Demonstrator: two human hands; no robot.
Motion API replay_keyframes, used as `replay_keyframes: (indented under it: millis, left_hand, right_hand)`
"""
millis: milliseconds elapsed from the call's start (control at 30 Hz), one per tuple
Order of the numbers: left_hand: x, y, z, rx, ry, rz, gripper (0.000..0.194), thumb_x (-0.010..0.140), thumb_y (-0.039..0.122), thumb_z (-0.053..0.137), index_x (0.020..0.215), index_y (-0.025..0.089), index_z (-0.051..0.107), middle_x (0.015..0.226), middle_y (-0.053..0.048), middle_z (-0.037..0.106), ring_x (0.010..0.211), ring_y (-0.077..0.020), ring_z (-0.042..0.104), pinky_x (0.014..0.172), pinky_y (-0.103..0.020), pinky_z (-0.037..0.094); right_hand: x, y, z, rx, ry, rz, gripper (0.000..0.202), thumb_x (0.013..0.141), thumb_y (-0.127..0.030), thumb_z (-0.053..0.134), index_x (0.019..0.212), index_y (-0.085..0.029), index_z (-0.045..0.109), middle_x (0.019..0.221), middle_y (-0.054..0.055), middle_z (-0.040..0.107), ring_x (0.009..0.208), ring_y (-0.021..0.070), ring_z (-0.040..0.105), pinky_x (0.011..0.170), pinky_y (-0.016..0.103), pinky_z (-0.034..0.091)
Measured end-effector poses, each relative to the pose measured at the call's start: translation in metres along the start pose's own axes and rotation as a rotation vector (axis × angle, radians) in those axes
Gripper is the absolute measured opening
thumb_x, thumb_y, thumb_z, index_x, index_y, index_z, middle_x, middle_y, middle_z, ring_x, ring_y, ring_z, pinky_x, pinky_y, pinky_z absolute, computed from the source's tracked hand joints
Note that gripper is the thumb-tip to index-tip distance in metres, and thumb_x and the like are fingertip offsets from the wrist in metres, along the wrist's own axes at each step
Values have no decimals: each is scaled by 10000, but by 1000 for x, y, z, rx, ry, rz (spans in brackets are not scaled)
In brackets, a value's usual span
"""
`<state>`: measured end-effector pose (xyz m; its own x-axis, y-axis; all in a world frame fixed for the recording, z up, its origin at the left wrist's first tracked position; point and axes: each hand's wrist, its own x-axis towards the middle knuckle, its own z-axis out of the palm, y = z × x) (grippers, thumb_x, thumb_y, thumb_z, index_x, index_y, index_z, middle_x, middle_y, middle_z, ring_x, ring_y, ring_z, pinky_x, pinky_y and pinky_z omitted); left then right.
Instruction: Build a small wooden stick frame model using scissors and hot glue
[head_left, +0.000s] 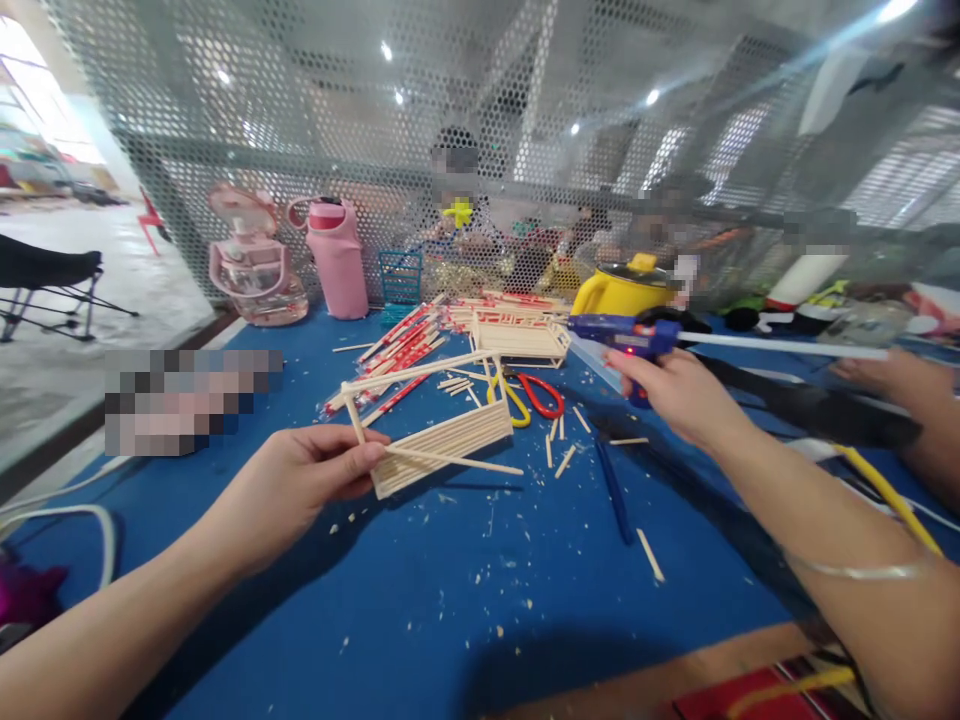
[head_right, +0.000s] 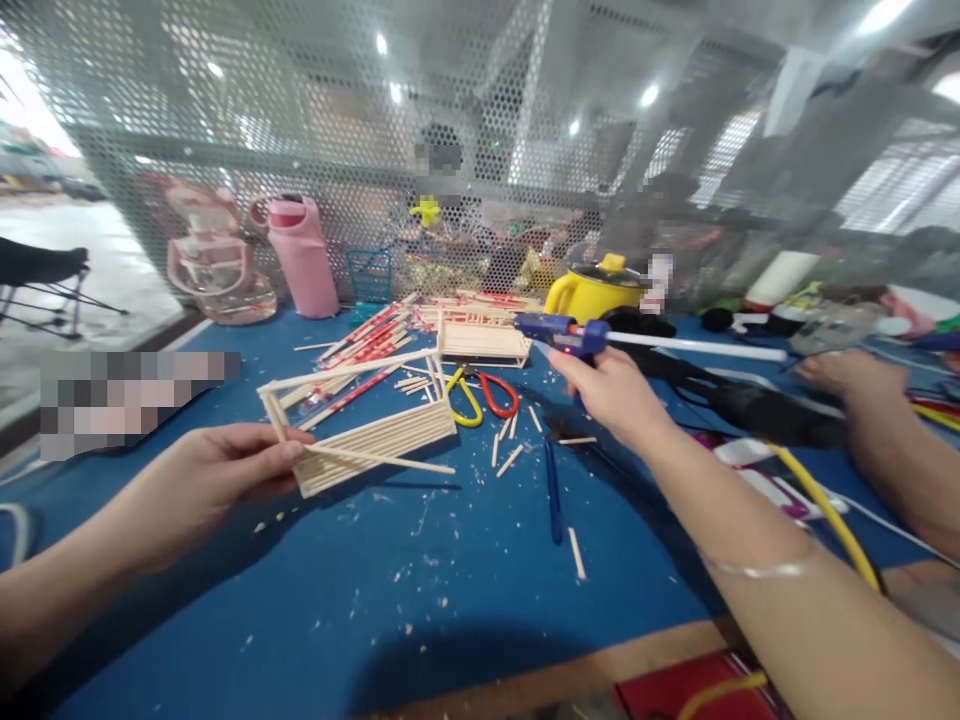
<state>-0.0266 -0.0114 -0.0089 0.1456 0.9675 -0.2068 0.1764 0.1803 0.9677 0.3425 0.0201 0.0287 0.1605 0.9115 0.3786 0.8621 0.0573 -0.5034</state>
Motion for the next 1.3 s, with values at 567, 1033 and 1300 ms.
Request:
replay_keyframes:
  millis: [567, 1033, 1300]
  left_hand:
    - [1, -9, 2, 333, -5, 188, 398, 715, 533, 652, 899, 190, 737, 726, -26, 687, 639, -150, 551, 577, -238, 421]
    - [-1, -8, 2, 356, 7, 194, 370, 707, 513, 659, 881, 198, 746, 710, -28, 689, 616, -163, 555, 550, -244, 420]
    - [-1, -8, 2, 359, 13, 217, 320, 698, 486, 679, 853, 216, 757, 747, -36, 715, 648, -187, 592, 570, -255, 448]
  right_hand:
    - [-80, -42, -4, -181, -250, -341, 261, 919, -397, 430, 1074, -219, 541, 926, 29, 692, 761, 190, 655, 649, 283, 495]
    - [-84, -45, -8, -229, -184, -387, 315, 894, -404, 458, 1084, -199, 604, 729, 17, 695, 666, 209, 655, 604, 286, 484]
    - [-85, -46, -8, -216, -190, -360, 324, 888, -412, 461, 1079, -201, 613, 663, 23, 684, 602, 237, 643, 607, 319, 510]
